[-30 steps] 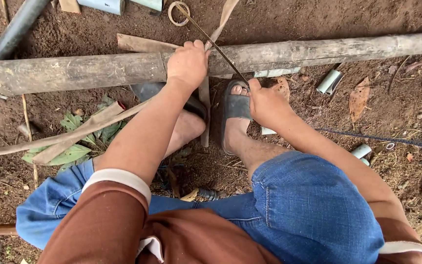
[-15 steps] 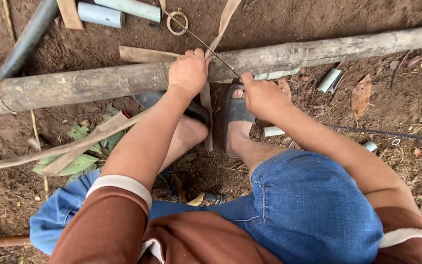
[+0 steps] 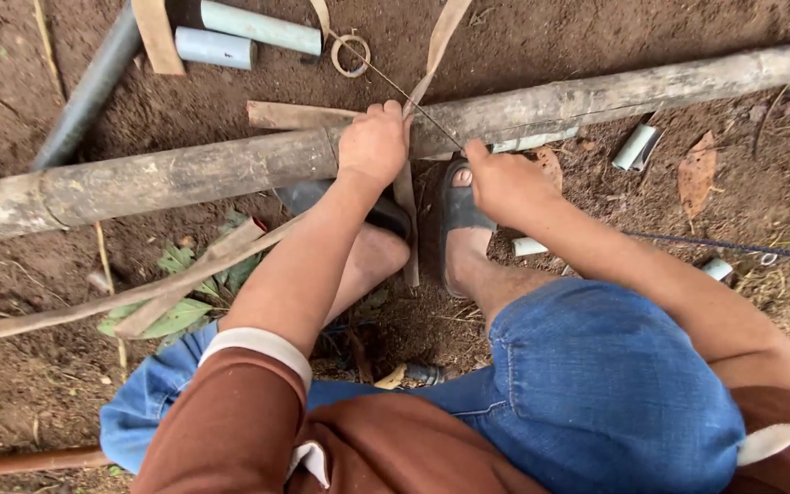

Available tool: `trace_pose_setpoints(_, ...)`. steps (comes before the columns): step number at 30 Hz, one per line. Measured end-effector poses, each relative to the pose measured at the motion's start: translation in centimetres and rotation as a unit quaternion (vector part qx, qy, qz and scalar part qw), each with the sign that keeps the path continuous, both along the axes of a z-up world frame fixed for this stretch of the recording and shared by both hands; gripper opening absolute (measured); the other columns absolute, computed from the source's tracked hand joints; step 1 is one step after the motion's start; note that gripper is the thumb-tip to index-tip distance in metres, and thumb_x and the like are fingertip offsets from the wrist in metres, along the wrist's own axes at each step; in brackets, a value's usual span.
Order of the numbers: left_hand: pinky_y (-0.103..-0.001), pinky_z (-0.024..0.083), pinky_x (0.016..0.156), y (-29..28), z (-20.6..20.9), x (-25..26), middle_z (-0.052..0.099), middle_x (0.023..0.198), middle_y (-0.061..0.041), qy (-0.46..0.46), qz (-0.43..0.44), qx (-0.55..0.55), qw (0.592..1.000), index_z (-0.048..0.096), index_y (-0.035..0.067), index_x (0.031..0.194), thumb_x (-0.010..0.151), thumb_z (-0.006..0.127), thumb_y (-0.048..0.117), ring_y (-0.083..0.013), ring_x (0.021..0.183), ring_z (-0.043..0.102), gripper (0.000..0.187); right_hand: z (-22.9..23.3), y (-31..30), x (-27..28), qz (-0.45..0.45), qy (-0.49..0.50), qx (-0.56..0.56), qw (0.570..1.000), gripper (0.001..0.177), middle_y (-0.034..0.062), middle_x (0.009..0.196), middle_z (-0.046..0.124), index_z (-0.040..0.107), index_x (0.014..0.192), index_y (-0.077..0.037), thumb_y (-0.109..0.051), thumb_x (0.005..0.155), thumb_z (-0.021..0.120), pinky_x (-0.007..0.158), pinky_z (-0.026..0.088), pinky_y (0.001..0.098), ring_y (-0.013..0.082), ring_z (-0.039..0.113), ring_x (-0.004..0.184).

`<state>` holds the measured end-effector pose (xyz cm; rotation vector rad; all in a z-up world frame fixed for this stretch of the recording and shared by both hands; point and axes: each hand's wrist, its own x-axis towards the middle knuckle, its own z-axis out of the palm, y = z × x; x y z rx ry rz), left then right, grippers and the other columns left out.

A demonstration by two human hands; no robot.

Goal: A person uses a hacksaw blade to cut through a PVC pipe while sitting on the ground in an outdoor work area.

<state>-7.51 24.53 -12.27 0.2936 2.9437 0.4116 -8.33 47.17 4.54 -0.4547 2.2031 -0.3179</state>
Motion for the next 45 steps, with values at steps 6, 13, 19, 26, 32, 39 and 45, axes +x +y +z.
trace_pose_setpoints(6,-0.052,0.064,0.053,-0.1,0.6,0.0,0.065,0.076,-0.013,0.006,-0.005,0.023,1.000,0.061,0.010,0.091,0.104,0.057,0.045,-0.0403,0.061,0.074,0.037,0.3,2.2,2.9,-0.051,-0.044,0.027,0.997,0.024,0.0356,0.088,0.072,0.047,0.124,-0.002,-0.017,0.108,0.036,0.091,0.052,0.0710,0.0607,0.072,0.095)
trace_pose_setpoints(13,-0.051,0.064,0.056,0.1,-0.7,-0.3,0.066,0.078,-0.010,0.003,0.029,-0.003,1.000,0.062,0.011,0.091,0.103,0.059,0.044,-0.0374,0.064,0.075,0.035,0.1,0.8,2.7,-0.010,0.028,0.053,0.998,0.020,0.0234,0.073,0.071,0.047,0.117,-0.006,-0.019,0.108,0.036,0.075,0.058,0.0635,0.0515,0.076,0.077)
trace_pose_setpoints(19,-0.051,0.065,0.057,0.0,0.1,0.1,0.065,0.078,-0.011,-0.005,0.009,0.003,1.000,0.062,0.011,0.092,0.102,0.062,0.045,-0.0380,0.064,0.075,0.035,-1.2,3.7,3.9,-0.013,0.028,0.019,0.999,0.016,0.0238,0.075,0.073,0.047,0.116,-0.007,-0.017,0.107,0.037,0.075,0.059,0.0632,0.0495,0.077,0.078)
trace_pose_setpoints(26,-0.051,0.063,0.052,0.3,-0.5,0.3,0.062,0.073,-0.009,0.033,-0.016,-0.011,0.999,0.061,0.012,0.089,0.104,0.059,0.046,-0.0362,0.059,0.073,0.037,-0.6,4.8,4.3,-0.028,-0.018,0.030,0.999,0.025,0.0172,0.067,0.068,0.055,0.122,-0.002,-0.011,0.112,0.035,0.063,0.061,0.0451,0.0357,0.074,0.062)
trace_pose_setpoints(32,-0.049,0.064,0.053,-0.1,-0.6,0.0,0.064,0.076,-0.009,0.017,-0.010,-0.029,0.999,0.063,0.012,0.090,0.100,0.065,0.045,-0.0354,0.061,0.074,0.034,-0.8,2.6,1.5,-0.020,-0.037,0.005,0.999,0.024,0.0161,0.069,0.068,0.054,0.119,-0.002,-0.012,0.110,0.034,0.063,0.060,0.0460,0.0344,0.073,0.064)
trace_pose_setpoints(39,-0.049,0.063,0.052,-0.2,-0.2,0.3,0.064,0.076,-0.009,0.022,-0.021,-0.025,0.999,0.062,0.013,0.091,0.102,0.060,0.049,-0.0359,0.059,0.073,0.038,-1.5,5.7,4.7,-0.037,-0.038,0.009,0.999,0.017,0.0280,0.084,0.074,0.053,0.115,-0.004,-0.014,0.107,0.041,0.086,0.060,0.0588,0.0480,0.078,0.089)
trace_pose_setpoints(45,-0.048,0.063,0.053,0.2,-0.5,0.9,0.062,0.075,-0.008,0.059,-0.032,-0.076,0.995,0.063,0.014,0.089,0.100,0.062,0.044,-0.0333,0.059,0.073,0.032,-2.0,3.1,2.5,-0.027,-0.007,-0.031,0.999,0.017,0.0235,0.073,0.070,0.049,0.117,-0.001,-0.011,0.103,0.045,0.069,0.059,0.0604,0.0484,0.075,0.073)
